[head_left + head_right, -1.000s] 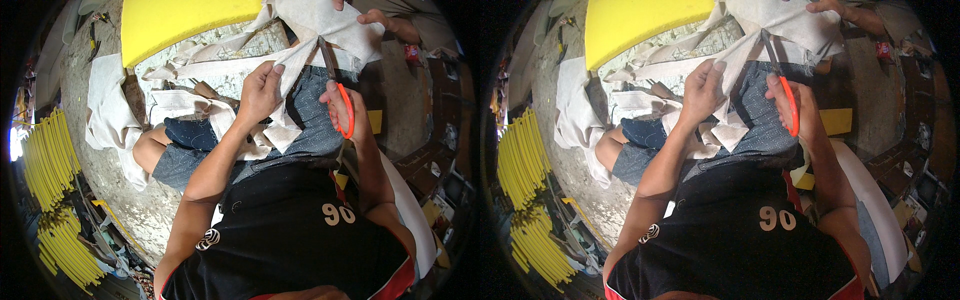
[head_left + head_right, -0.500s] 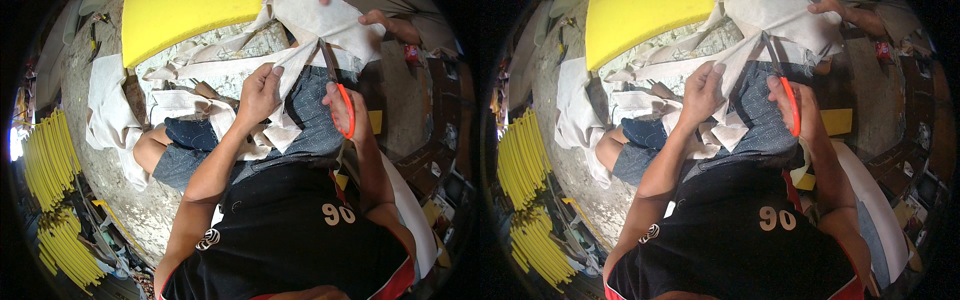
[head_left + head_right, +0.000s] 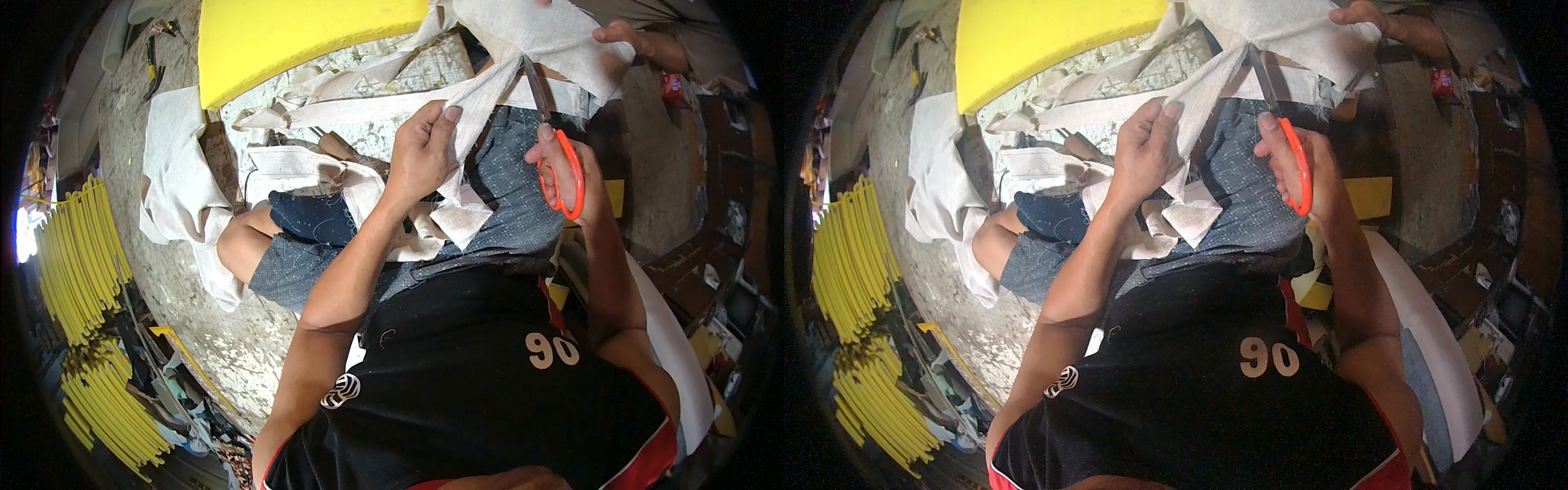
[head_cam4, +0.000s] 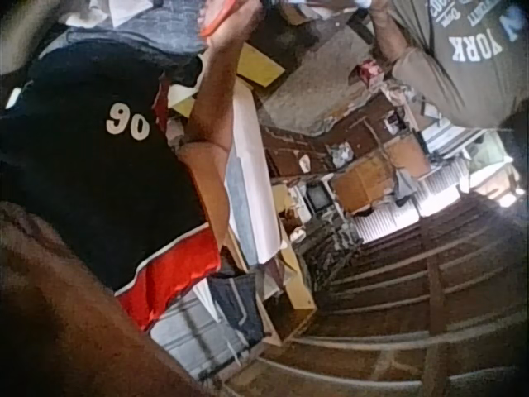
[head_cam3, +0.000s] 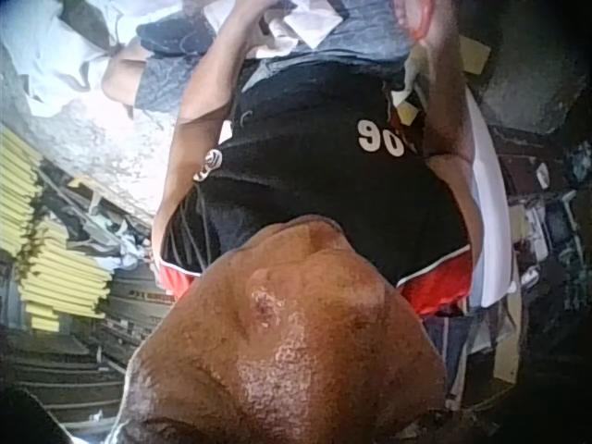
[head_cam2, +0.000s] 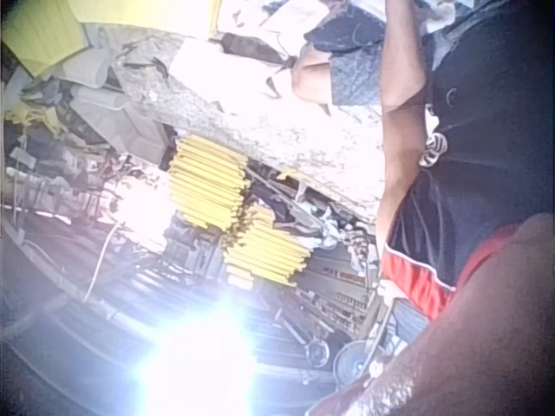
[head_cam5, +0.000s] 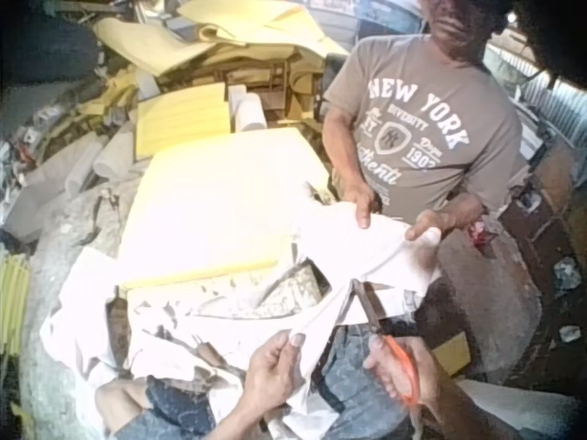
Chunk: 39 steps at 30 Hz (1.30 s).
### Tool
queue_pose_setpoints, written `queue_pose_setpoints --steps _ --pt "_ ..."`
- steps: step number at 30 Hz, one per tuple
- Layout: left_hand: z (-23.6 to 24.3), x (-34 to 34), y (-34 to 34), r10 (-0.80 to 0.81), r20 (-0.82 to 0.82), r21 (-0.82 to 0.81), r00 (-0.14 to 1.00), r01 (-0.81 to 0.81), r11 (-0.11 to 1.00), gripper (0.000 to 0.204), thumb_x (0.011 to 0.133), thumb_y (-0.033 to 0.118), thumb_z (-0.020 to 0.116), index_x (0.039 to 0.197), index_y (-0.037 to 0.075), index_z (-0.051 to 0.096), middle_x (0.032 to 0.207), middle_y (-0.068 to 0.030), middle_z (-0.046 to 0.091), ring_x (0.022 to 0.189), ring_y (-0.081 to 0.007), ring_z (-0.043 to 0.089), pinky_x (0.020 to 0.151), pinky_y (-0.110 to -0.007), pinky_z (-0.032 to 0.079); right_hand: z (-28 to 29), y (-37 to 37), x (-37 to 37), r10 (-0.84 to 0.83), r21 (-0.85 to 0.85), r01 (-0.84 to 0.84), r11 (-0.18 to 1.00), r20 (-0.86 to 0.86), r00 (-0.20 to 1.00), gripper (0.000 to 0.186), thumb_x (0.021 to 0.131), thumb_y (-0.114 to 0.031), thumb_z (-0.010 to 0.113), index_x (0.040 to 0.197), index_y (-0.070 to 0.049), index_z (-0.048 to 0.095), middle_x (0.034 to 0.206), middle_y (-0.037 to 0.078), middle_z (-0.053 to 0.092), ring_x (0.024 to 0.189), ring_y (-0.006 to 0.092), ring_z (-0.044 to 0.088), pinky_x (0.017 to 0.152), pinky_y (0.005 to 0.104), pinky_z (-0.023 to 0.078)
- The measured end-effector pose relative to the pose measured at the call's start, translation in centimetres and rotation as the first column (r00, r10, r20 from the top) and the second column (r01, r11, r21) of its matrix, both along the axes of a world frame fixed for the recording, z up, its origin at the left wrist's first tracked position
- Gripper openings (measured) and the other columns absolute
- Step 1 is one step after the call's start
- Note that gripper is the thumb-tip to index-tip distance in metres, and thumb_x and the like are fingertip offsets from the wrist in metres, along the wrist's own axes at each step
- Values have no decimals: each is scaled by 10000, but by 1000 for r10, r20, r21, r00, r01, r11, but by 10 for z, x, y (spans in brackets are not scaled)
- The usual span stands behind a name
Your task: The person uses red-handled scissors to cut a white fabric into long strips while seated on the floor. The cut strips accumulate on the floor as the task continues.
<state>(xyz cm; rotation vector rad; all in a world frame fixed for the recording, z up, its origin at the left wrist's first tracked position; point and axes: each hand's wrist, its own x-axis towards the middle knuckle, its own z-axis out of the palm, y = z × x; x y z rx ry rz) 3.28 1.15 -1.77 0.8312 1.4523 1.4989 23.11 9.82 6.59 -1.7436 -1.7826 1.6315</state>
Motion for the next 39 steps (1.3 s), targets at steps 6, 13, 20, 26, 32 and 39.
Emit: queue_pose_setpoints --steps 6,13,20,26,32,39 --pt "3 -1 -2 -9 67 -50 998 12 999 268 1069 239 563 987 2 658 661 57 501 604 -40 429 534 -245 368 -2 3 -1 8 7 -8 1000 -19 1000 629 1006 -589 532 853 13 636 528 -37 443 415 46 424 393 212 366" --pt "0 -2 -2 -15 43 -21 999 16 1000 264 1069 238 564 1006 3 665 666 53 513 608 -41 427 535 -247 371 -2 4 -5 1 1 -1 1000 -29 1000 621 1002 -588 545 858 10 632 525 -49 424 416 41 409 388 214 355" --pt "3 -7 -2 -2 56 -61 998 6 998 277 1068 244 564 955 4 644 679 53 516 641 -45 437 568 -249 384 -2 2 -4 7 7 -7 1000 -11 1000 619 996 -599 553 857 -1 634 530 -61 423 419 36 410 385 212 349" --pt "-5 -7 -2 -16 78 -53 997 20 998 279 1070 242 563 934 9 634 663 52 499 619 -42 421 543 -250 370 0 5 -7 -3 -13 3 1000 3 1000 637 1003 -611 526 860 0 637 534 -54 436 423 37 423 401 207 367" --pt "1 -6 -3 -9 47 -38 999 11 999 275 1069 234 564 930 6 632 675 47 499 641 -47 423 569 -254 383 0 8 -10 13 -16 -14 1000 -32 999 639 1007 -606 522 859 5 635 538 -48 440 431 39 426 406 207 365" --pt "1 -9 -3 -26 39 -49 999 28 998 285 1069 235 563 930 -4 633 690 34 520 664 -53 440 590 -259 396 -2 9 -13 -6 5 6 1000 3 1000 650 988 -627 546 863 4 636 538 -56 420 438 33 387 407 211 340"
